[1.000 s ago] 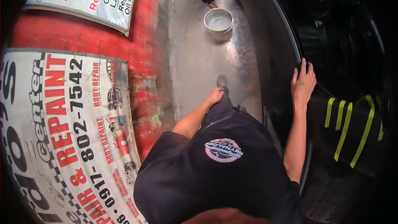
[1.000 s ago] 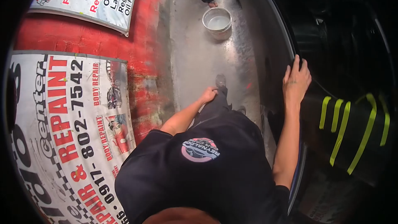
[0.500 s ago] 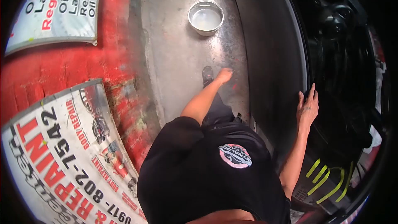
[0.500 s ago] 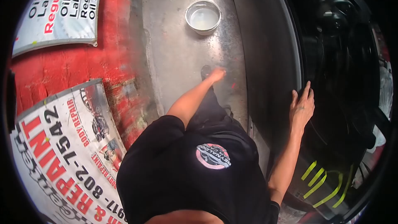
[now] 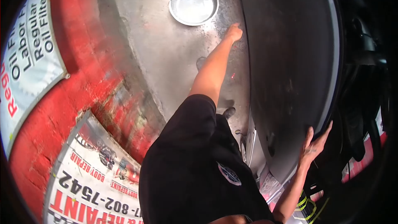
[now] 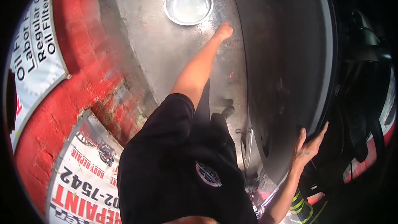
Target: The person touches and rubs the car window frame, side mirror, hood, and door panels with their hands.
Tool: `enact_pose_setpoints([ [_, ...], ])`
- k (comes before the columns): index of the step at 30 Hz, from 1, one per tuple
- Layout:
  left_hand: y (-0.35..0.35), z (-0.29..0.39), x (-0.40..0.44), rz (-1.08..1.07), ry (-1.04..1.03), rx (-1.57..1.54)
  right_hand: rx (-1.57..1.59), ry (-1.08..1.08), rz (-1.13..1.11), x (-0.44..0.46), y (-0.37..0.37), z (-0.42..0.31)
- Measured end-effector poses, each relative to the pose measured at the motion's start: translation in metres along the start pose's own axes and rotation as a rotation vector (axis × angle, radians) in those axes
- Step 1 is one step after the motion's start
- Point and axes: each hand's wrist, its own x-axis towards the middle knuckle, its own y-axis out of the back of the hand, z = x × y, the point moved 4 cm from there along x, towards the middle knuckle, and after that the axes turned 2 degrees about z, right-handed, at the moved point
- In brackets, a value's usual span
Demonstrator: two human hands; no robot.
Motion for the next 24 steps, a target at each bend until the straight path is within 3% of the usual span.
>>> enact_pose_setpoints([
  [2,-0.021,-0.004,0.027,-0.002,-0.005,0.055,0.008,-0.015,-0.024,0.002,-0.003,0.005],
  [4,-0.043,-0.004,0.042,-0.171,0.077,-0.092,0.006,-0.023,-0.031,0.002,-0.007,0.007],
  [6,-0.065,-0.004,0.039,-0.204,0.113,-0.074,0.006,-0.017,-0.034,0.001,-0.008,0.012],
  [10,-0.077,0.007,0.023,-0.157,0.13,-0.146,0.031,-0.028,-0.055,-0.001,-0.01,0.019],
  [19,-0.019,0.066,-0.025,-0.085,0.068,-0.206,0.015,-0.004,-0.051,0.004,0.006,0.006],
  [24,0.03,0.131,-0.101,-0.026,0.048,-0.235,0.034,0.003,-0.015,0.004,0.022,-0.009],
])
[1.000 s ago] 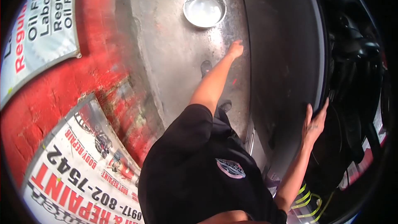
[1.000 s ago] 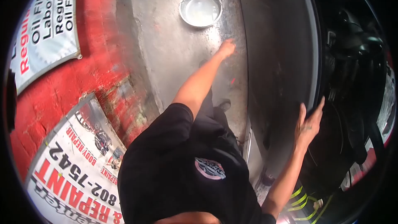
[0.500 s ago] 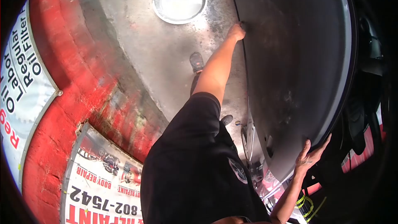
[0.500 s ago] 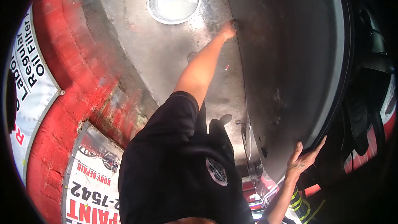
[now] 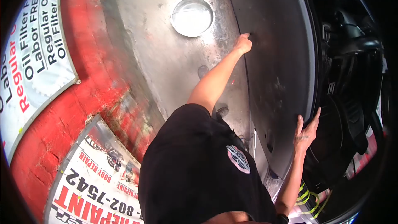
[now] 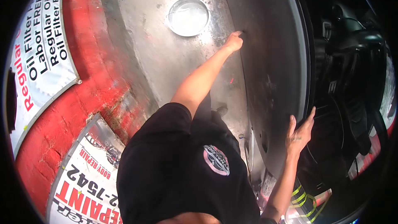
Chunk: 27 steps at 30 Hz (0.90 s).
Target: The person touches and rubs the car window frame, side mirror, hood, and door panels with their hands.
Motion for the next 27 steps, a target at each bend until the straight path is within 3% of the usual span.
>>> enact_pose_setpoints([
  [2,0.002,0.016,-0.026,0.013,-0.158,0.02,-0.006,-0.087,-0.065,-0.004,0.003,0.0],
  [7,0.016,0.081,-0.131,0.062,-0.306,0.052,-0.027,-0.075,-0.057,-0.013,0.014,-0.005],
  [13,0.019,0.158,-0.241,0.143,-0.642,-0.103,-0.062,-0.04,-0.025,-0.022,0.018,0.0],
  [18,0.008,0.205,-0.314,-0.016,-0.776,-0.192,-0.085,0.009,0.013,-0.029,0.016,0.003],
  [22,-0.01,0.168,-0.344,-0.076,-0.878,-0.276,-0.049,0.012,0.01,-0.032,0.02,0.001],
  [27,-0.05,0.006,-0.345,-0.247,-0.585,0.057,-0.075,0.015,0.043,-0.036,0.018,0.009],
])
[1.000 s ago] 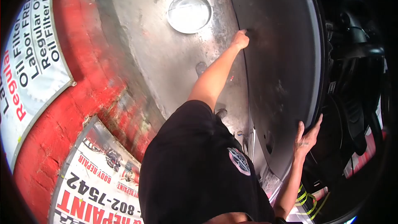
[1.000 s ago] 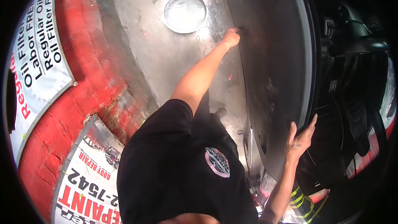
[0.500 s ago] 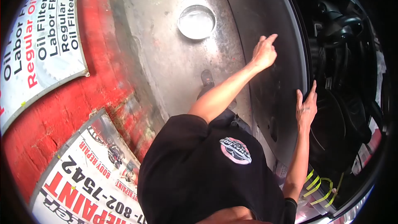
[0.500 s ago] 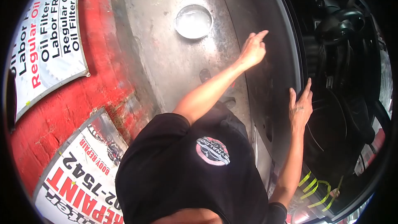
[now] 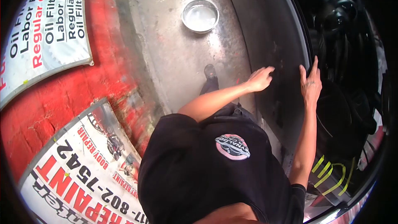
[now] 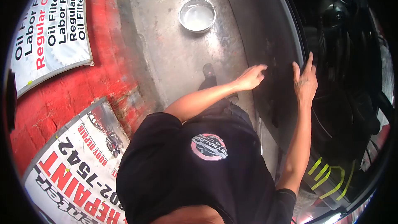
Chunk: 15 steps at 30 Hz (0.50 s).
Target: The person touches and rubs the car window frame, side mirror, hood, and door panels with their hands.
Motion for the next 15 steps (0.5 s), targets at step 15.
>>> enact_pose_setpoints([
  [15,-0.097,0.007,-0.123,-0.35,0.001,0.085,-0.155,0.53,0.314,-0.128,0.0,0.07],
])
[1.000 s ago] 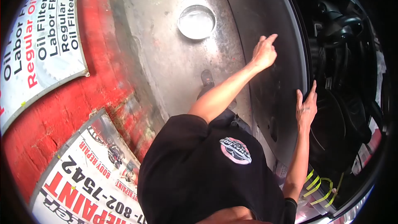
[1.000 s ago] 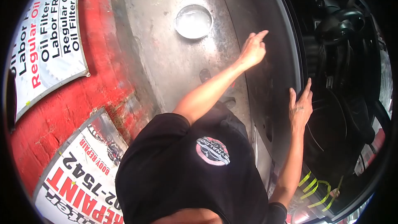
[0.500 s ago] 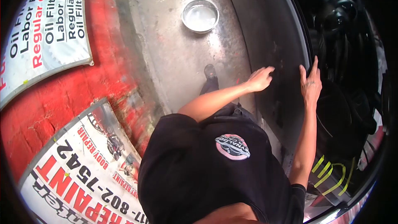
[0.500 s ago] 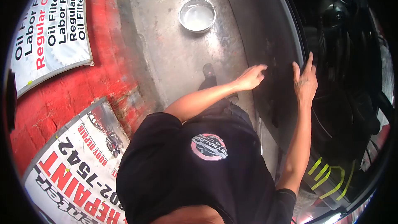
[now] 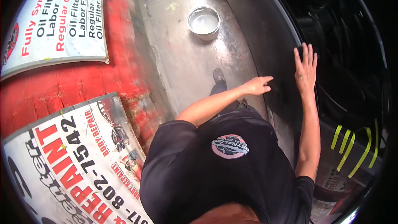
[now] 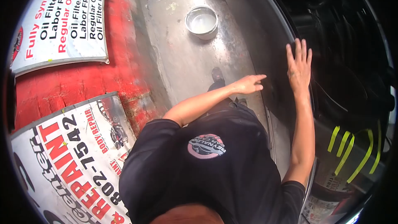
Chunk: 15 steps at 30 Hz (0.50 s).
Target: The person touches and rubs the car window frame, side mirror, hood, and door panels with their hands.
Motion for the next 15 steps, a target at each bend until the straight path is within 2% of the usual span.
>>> enact_pose_setpoints([
  [2,-0.002,-0.016,-0.011,0.062,0.075,-0.015,0.005,-0.003,-0.004,-0.05,0.02,-0.002],
  [3,-0.007,-0.037,-0.018,0.157,0.07,0.086,0.006,-0.018,0.015,-0.074,0.03,0.0],
  [4,-0.01,-0.065,-0.027,0.253,0.063,0.189,0.043,-0.033,-0.006,-0.097,0.037,0.002],
  [6,-0.02,-0.116,-0.066,0.369,0.208,0.284,0.085,-0.068,-0.009,-0.139,0.049,0.007],
  [7,-0.029,-0.174,-0.085,0.399,0.176,0.348,0.127,-0.084,0.002,-0.156,0.056,0.01],
  [8,-0.039,-0.238,-0.109,0.41,0.229,0.373,0.17,-0.097,0.01,-0.174,0.061,0.013],
  [9,-0.047,-0.264,-0.146,0.417,0.334,0.422,0.188,-0.115,0.018,-0.191,0.064,0.017],
  [10,-0.052,-0.276,-0.181,0.31,0.554,0.408,0.194,-0.128,0.028,-0.207,0.068,0.019],
  [11,-0.059,-0.307,-0.216,0.331,0.636,0.472,0.25,-0.109,0.058,-0.221,0.074,0.02],
  [12,-0.067,-0.333,-0.252,0.363,0.711,0.394,0.306,-0.092,0.089,-0.235,0.08,0.021],
  [14,-0.081,-0.355,-0.309,0.19,0.607,0.467,0.344,-0.101,0.112,-0.262,0.09,0.023],
  [15,-0.088,-0.331,-0.316,0.188,0.612,0.482,0.358,-0.109,0.112,-0.274,0.093,0.023],
])
